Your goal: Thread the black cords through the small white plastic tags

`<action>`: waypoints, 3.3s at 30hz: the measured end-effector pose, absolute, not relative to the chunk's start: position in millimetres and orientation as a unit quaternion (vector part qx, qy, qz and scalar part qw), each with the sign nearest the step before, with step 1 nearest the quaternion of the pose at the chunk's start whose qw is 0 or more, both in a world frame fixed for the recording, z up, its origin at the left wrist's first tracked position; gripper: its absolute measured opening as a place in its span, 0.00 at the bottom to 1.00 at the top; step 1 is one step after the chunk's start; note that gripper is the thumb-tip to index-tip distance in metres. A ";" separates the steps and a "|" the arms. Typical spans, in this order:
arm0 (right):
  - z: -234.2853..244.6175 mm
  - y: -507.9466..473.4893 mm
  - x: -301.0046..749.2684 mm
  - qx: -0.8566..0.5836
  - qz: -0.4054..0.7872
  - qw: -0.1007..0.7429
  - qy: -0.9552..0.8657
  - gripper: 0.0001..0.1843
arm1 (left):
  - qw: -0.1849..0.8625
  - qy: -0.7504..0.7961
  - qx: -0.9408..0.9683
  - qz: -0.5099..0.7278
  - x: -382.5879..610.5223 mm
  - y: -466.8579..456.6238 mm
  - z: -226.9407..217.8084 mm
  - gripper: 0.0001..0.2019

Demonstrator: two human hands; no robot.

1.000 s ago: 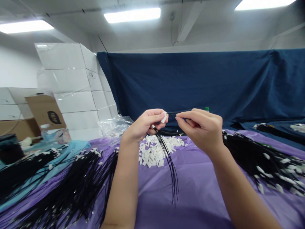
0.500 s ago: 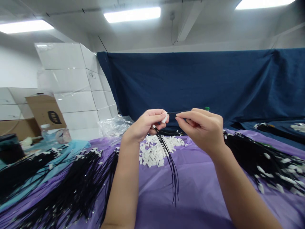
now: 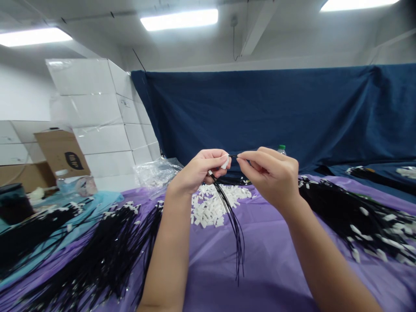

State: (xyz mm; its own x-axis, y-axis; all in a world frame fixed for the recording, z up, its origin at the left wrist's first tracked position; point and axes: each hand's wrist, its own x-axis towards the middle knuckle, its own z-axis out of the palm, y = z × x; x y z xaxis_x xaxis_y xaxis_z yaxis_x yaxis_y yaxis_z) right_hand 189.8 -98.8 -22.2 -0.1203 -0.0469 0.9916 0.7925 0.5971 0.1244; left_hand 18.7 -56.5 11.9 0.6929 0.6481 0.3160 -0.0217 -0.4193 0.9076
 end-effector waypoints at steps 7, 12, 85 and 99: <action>-21.7 -98.2 188.9 -0.291 -0.332 0.602 -0.665 0.10 | 0.500 0.203 0.773 0.334 18.5 -55.4 12.1 0.12; -22.0 -98.3 187.9 -0.292 -0.328 0.600 -0.669 0.09 | 0.499 0.200 0.774 0.334 18.5 -55.7 11.5 0.12; -34.8 -92.7 176.5 -0.400 -0.118 0.458 -0.785 0.08 | 0.489 0.309 0.699 0.421 21.6 -42.4 7.2 0.10; -37.2 -89.8 170.7 -0.437 -0.127 0.437 -0.776 0.07 | 0.497 0.305 0.700 0.412 25.7 -40.6 2.7 0.09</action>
State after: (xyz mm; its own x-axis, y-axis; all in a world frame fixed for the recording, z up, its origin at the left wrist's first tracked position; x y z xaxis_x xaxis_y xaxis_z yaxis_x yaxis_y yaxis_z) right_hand 170.7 -89.8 -37.2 -0.2358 0.5678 0.7887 0.7895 0.5851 -0.1852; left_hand 25.7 -40.6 2.7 0.4746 0.8365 0.2738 0.0173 -0.3199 0.9473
